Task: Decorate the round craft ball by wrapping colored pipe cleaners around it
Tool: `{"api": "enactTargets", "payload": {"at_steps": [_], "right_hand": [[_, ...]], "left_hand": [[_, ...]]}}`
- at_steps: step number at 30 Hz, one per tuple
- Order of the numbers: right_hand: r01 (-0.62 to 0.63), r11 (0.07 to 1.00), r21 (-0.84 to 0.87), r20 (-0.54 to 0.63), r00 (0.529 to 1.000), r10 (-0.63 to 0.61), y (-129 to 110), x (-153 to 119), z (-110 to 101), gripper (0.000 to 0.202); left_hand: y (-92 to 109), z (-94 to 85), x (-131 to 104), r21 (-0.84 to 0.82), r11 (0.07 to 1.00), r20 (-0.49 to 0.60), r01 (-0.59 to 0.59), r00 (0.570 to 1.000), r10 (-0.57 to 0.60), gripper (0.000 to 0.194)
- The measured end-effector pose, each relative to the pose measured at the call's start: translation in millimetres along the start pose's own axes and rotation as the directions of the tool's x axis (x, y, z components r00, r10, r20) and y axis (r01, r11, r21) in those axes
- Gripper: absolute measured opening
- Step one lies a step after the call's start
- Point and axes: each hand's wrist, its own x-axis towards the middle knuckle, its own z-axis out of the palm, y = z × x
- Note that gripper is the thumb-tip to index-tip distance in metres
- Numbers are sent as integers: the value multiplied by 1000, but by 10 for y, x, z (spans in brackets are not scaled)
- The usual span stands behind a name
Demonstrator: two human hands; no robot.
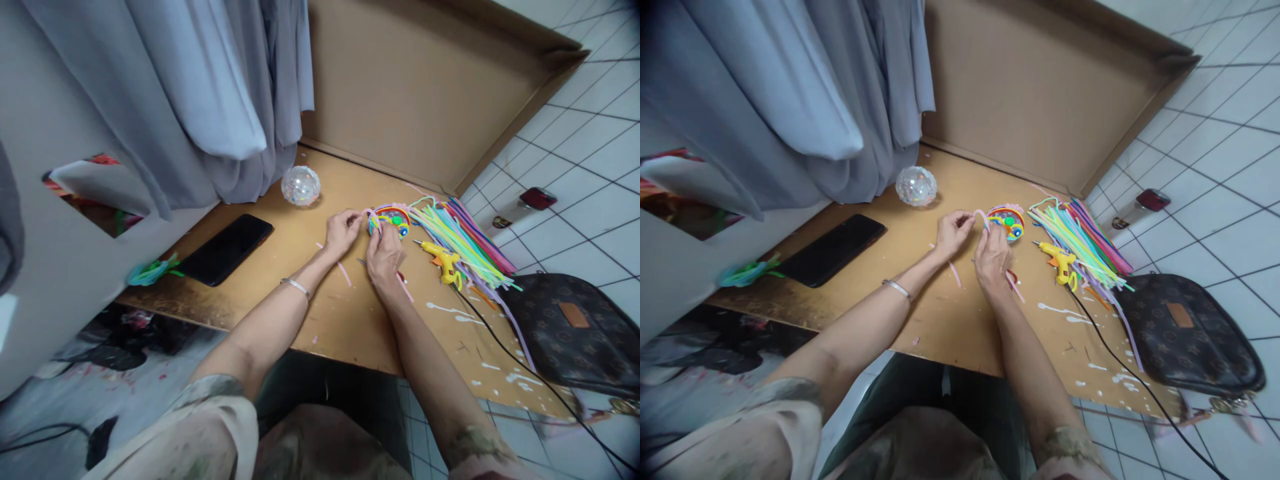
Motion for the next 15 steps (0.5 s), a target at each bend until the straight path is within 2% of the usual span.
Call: {"api": "enactTargets", "payload": {"at_steps": [2,5,12,15], "right_hand": [[3,1000,-20,0,1000,-3,21,14,-12,35],[-11,999,-39,18,1000,12,38,36,-35,34],[-114,992,54,-29,993,116,23,58,-87,32],[-134,985,105,-42,989,139,27,72,-108,32]], "left_hand": [[-1,-25,-20,112,980,60,-164,986,158,10],[36,-42,-63,147,957,130,-248,964,230,12],[172,-53,-139,85,988,146,-125,983,112,9],[185,-58,-143,109,989,153,-102,985,85,8]]}}
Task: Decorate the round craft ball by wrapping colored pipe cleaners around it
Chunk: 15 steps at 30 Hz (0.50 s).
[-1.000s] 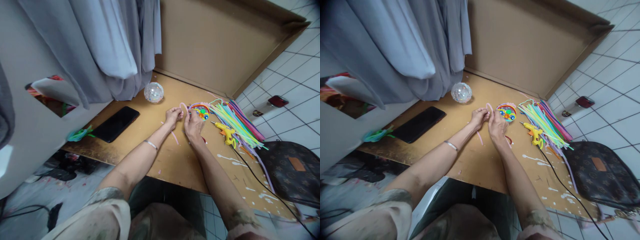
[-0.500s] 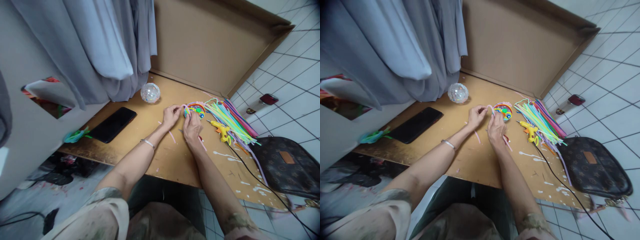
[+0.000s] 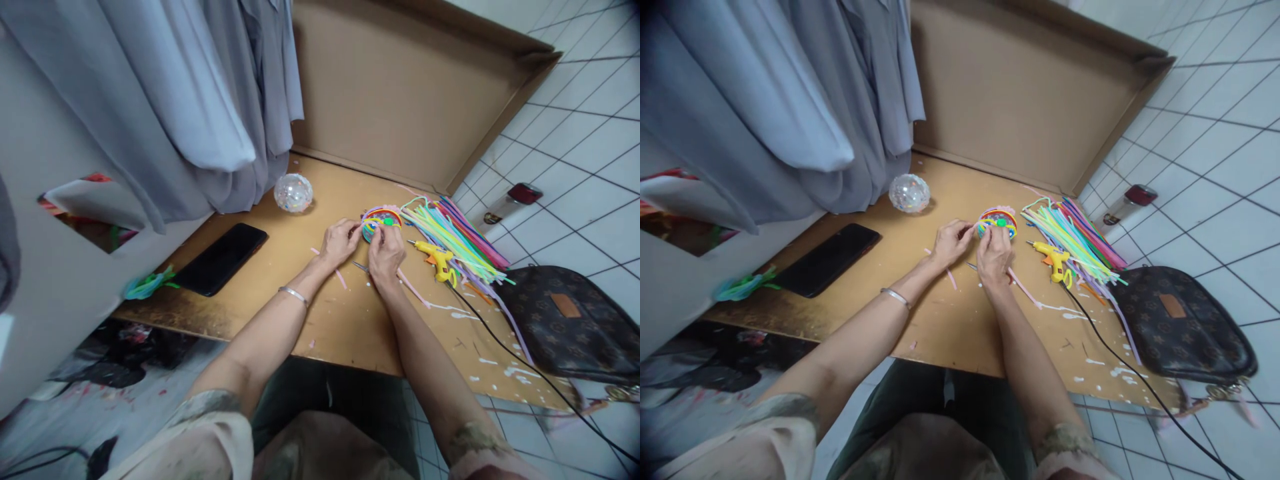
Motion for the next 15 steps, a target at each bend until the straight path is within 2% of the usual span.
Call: {"api": "enactTargets", "payload": {"at_steps": [5,12,15], "right_hand": [[-11,1000,28,-17,1000,11,10,14,-27,34],[10,997,71,-20,1000,-9,14,0,-10,33],[0,997,82,-7,1000,0,34,0,10,33]], "left_hand": [[-57,15,2,115,992,31,-45,999,42,12],[-60,39,-14,117,993,32,-36,999,33,10],[-32,48,-14,113,994,17,-10,1000,8,16]]}}
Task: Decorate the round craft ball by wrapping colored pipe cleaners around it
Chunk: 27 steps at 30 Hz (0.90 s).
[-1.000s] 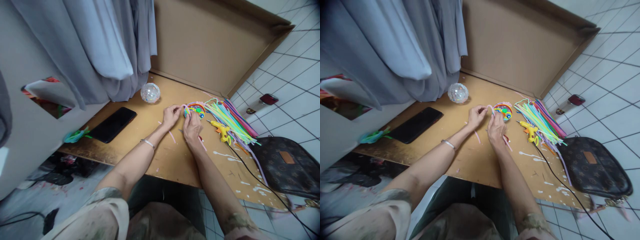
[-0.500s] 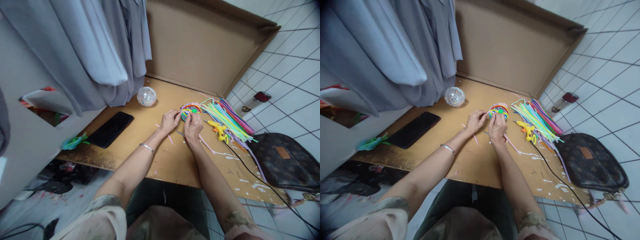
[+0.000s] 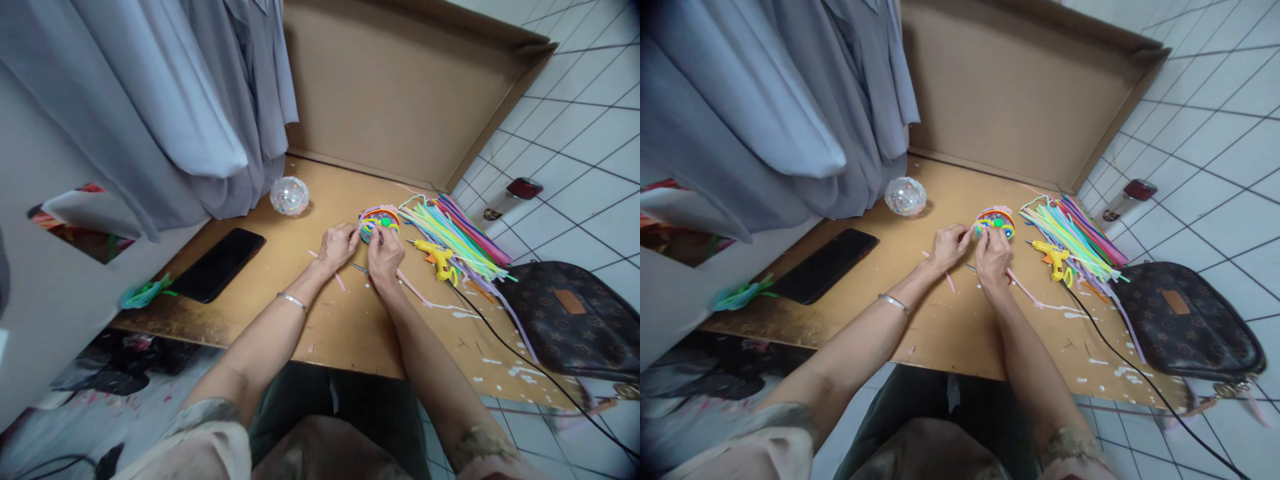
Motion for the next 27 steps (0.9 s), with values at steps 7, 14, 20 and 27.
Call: {"api": "enactTargets", "payload": {"at_steps": [7,14,20,27], "right_hand": [[-7,1000,-14,-18,1000,7,58,18,7,30],[-1,1000,-31,-6,1000,1,39,6,1,27],[-22,999,-45,4,1000,22,48,5,6,25],[6,994,-110,-5,1000,-7,53,7,6,27]], "left_hand": [[44,22,28,-109,985,-69,132,988,-140,28],[88,63,50,-271,880,-66,391,904,-422,32],[108,125,63,-515,681,16,521,800,-600,29],[117,67,142,-678,533,-3,506,723,-691,18]]}}
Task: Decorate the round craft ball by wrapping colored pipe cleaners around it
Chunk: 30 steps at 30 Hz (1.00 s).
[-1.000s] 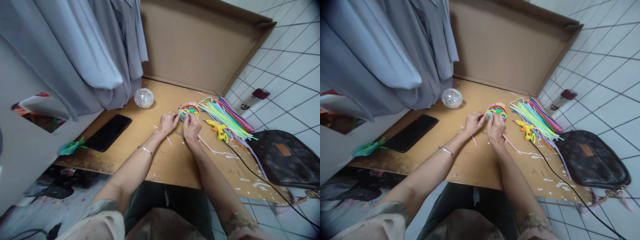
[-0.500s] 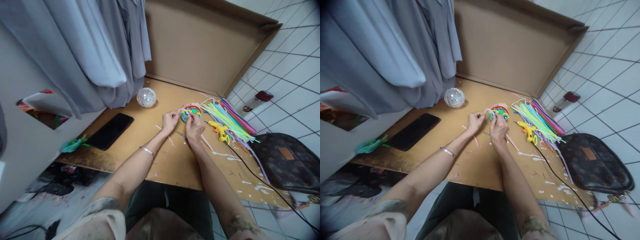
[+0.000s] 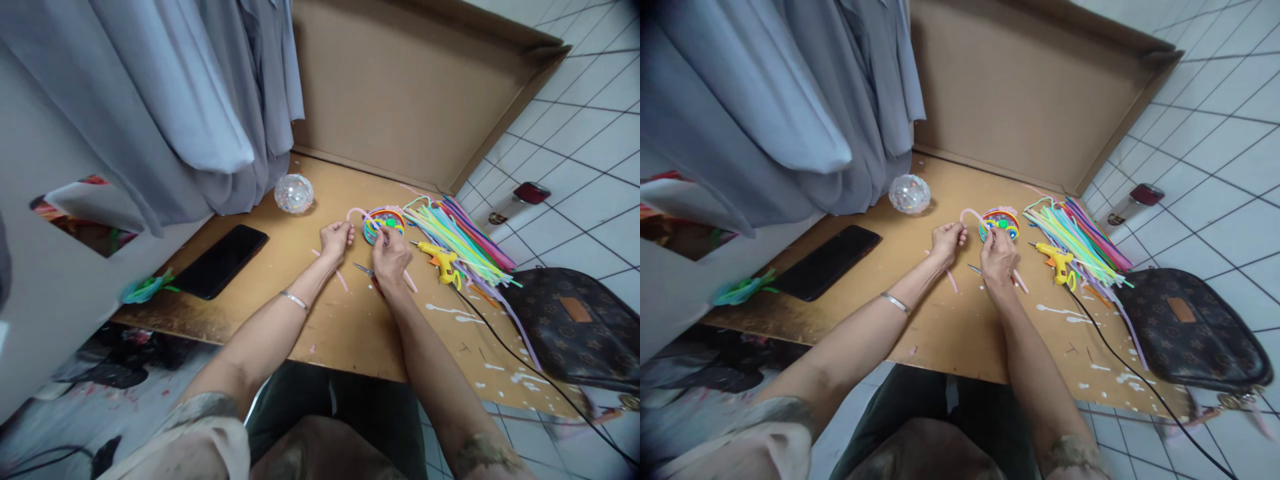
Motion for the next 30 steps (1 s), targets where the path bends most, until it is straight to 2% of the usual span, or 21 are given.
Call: {"api": "enactTargets", "payload": {"at_steps": [4,12,23,30], "right_hand": [[26,1000,-18,23,999,-25,-8,-4,-4,27],[10,1000,12,53,999,-11,-53,-10,-18,25],[10,996,94,57,998,-16,-52,-23,-2,26],[-1,989,147,46,999,-6,-1,-34,54,27]], "left_hand": [[68,-4,-7,-104,993,-1,63,998,-63,17],[77,53,-160,-250,944,210,215,964,-164,15],[57,25,-171,-221,936,404,275,899,-169,17],[29,31,-181,-220,936,419,275,893,-163,19]]}}
